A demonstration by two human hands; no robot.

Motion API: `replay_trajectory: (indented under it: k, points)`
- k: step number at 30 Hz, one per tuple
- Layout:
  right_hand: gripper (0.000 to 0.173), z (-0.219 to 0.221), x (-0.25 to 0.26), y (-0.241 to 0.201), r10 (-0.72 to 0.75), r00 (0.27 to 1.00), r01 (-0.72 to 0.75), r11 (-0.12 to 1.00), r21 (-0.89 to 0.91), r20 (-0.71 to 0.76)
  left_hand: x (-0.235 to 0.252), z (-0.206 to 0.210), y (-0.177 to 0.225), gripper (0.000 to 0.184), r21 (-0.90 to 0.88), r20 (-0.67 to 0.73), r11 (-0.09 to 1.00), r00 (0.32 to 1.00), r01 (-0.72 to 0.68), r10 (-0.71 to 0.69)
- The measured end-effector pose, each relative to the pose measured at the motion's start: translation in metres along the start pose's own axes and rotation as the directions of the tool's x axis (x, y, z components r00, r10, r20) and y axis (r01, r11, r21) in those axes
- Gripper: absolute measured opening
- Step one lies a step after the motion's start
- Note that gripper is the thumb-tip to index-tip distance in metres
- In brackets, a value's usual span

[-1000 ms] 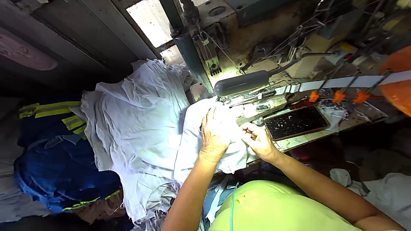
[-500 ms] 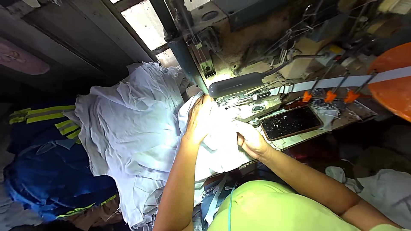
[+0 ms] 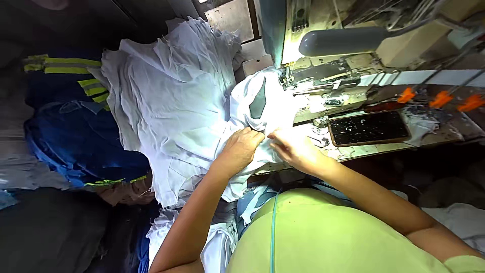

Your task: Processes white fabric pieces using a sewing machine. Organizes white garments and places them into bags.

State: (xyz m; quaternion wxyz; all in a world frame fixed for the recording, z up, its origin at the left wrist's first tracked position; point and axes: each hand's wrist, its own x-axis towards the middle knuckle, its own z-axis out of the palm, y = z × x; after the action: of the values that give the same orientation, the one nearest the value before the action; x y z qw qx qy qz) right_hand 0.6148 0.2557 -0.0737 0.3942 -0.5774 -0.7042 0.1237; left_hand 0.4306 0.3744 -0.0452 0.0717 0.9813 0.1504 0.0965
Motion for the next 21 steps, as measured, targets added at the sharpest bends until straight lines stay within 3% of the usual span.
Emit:
replay_trajectory:
  k: [2, 5, 8, 10, 14, 18, 21]
  points:
    - [0.018, 0.002, 0.003, -0.003, 0.1, 0.973, -0.08, 0.991, -0.104, 0.206, -0.003, 0.0, -0.003, 0.02, 0.158, 0.063, 0.986, 0.996, 0.056, -0.067]
    - [0.016, -0.011, -0.007, 0.0, 0.082, 0.99, -0.086, 0.996, 0.024, 0.117, -0.014, -0.009, -0.012, 0.012, 0.236, -0.048, 0.966, 0.994, 0.105, -0.096]
    - [0.017, -0.026, -0.017, 0.006, 0.11, 0.983, -0.139, 0.967, 0.212, 0.144, -0.028, -0.036, -0.006, 0.006, 0.065, -0.116, 0.995, 0.991, 0.08, -0.072]
    - [0.02, -0.032, -0.021, 0.007, 0.105, 0.974, -0.157, 0.952, 0.261, 0.203, -0.036, -0.054, 0.005, 0.01, -0.074, -0.137, 0.997, 0.99, -0.028, 0.017]
    - [0.028, -0.035, -0.032, -0.012, -0.111, 0.944, -0.006, 0.936, 0.352, 0.31, -0.038, -0.069, 0.035, 0.012, -0.268, -0.107, 0.94, 0.976, -0.21, 0.187]
    - [0.02, -0.034, -0.05, -0.028, -0.257, 0.95, 0.19, 0.927, 0.322, 0.18, -0.034, -0.059, 0.046, 0.015, -0.04, -0.028, 0.985, 0.986, -0.167, 0.166]
    - [0.029, -0.05, -0.058, -0.025, -0.225, 0.968, 0.165, 0.906, 0.389, 0.112, -0.034, -0.056, 0.066, 0.033, -0.027, -0.094, 0.995, 0.991, -0.1, 0.097]
